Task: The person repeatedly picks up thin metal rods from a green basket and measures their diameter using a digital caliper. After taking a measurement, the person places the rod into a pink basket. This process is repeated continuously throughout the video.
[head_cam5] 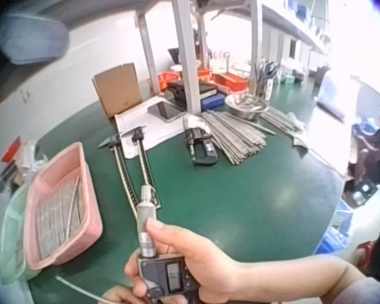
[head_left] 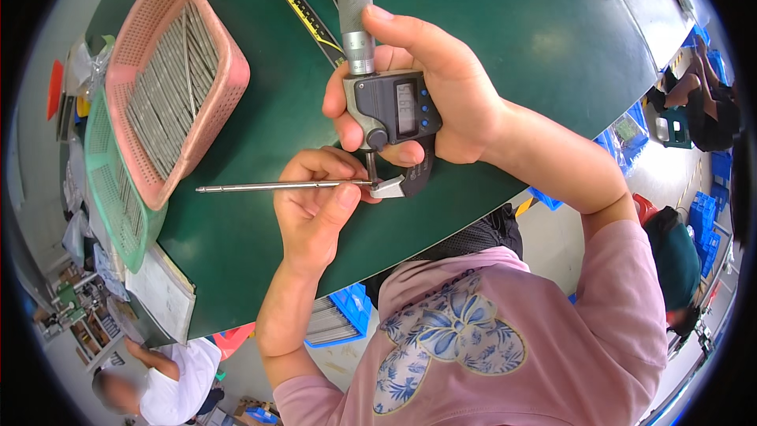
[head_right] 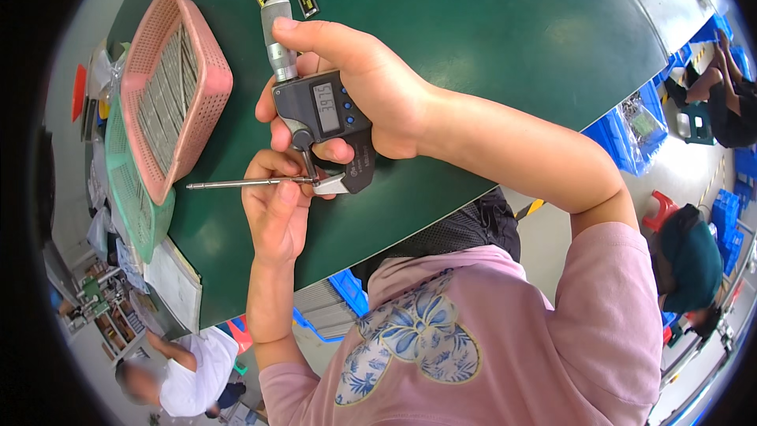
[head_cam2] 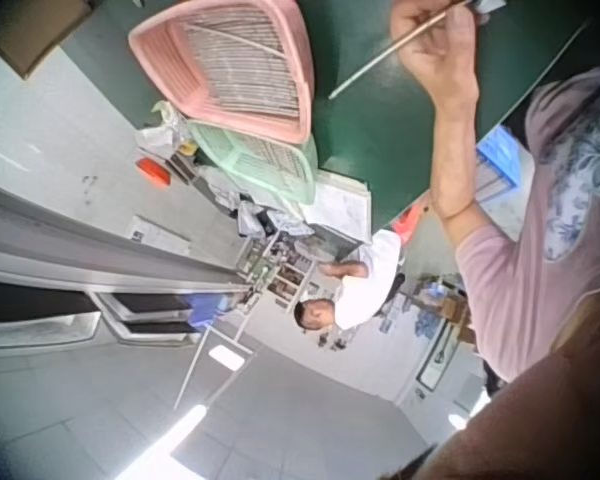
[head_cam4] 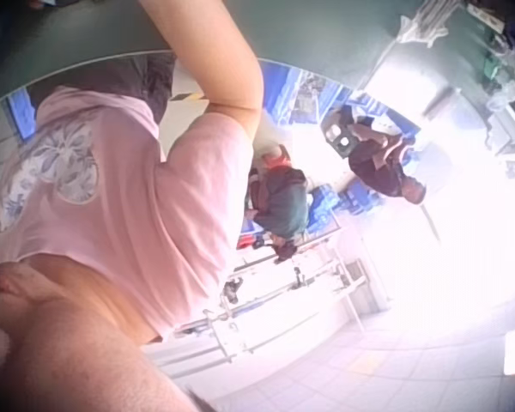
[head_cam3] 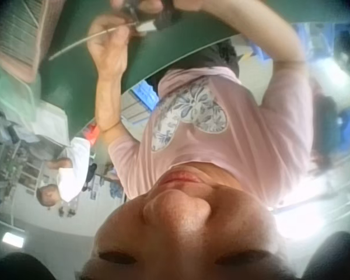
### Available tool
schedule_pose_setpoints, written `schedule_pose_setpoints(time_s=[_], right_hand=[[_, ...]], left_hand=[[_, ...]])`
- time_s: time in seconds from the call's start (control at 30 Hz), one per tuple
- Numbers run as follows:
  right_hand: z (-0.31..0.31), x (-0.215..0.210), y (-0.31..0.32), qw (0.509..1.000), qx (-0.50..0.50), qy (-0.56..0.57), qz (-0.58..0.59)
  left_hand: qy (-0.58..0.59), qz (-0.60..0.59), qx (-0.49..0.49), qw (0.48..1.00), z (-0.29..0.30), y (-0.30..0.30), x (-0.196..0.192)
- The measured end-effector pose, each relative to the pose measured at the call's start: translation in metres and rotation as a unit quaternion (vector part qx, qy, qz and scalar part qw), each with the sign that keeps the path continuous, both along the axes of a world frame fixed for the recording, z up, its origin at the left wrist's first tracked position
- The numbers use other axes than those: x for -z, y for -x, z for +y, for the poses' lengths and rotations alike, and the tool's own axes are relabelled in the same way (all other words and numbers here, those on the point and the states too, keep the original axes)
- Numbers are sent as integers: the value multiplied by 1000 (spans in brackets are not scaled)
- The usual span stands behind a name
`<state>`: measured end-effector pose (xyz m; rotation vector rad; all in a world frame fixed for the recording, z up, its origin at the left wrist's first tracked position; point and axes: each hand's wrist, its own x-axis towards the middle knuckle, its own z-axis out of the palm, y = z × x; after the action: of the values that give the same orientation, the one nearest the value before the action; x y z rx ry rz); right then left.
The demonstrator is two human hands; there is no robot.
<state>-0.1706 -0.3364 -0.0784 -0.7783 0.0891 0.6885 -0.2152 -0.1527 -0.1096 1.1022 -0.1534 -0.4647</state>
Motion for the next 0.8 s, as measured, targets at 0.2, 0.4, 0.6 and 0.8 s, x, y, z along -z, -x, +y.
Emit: schedule_pose_setpoints(time_s=[0.2, 0.4, 0.6, 0.8], right_hand=[[1, 2, 0, 1000, -9, -6, -13], [0, 2, 0, 999, -4, -26, 42], [2, 1, -1, 999, -7, -15, 34], [4, 1, 0, 1000, -8, 2, 29]], left_hand=[[-5, 5, -11, 1000, 1, 1, -1], [15, -5, 7, 1000, 0, 0, -2], [9, -20, 14, 1000, 1, -1, -2], [4, -38, 26, 999, 4, 0, 0]])
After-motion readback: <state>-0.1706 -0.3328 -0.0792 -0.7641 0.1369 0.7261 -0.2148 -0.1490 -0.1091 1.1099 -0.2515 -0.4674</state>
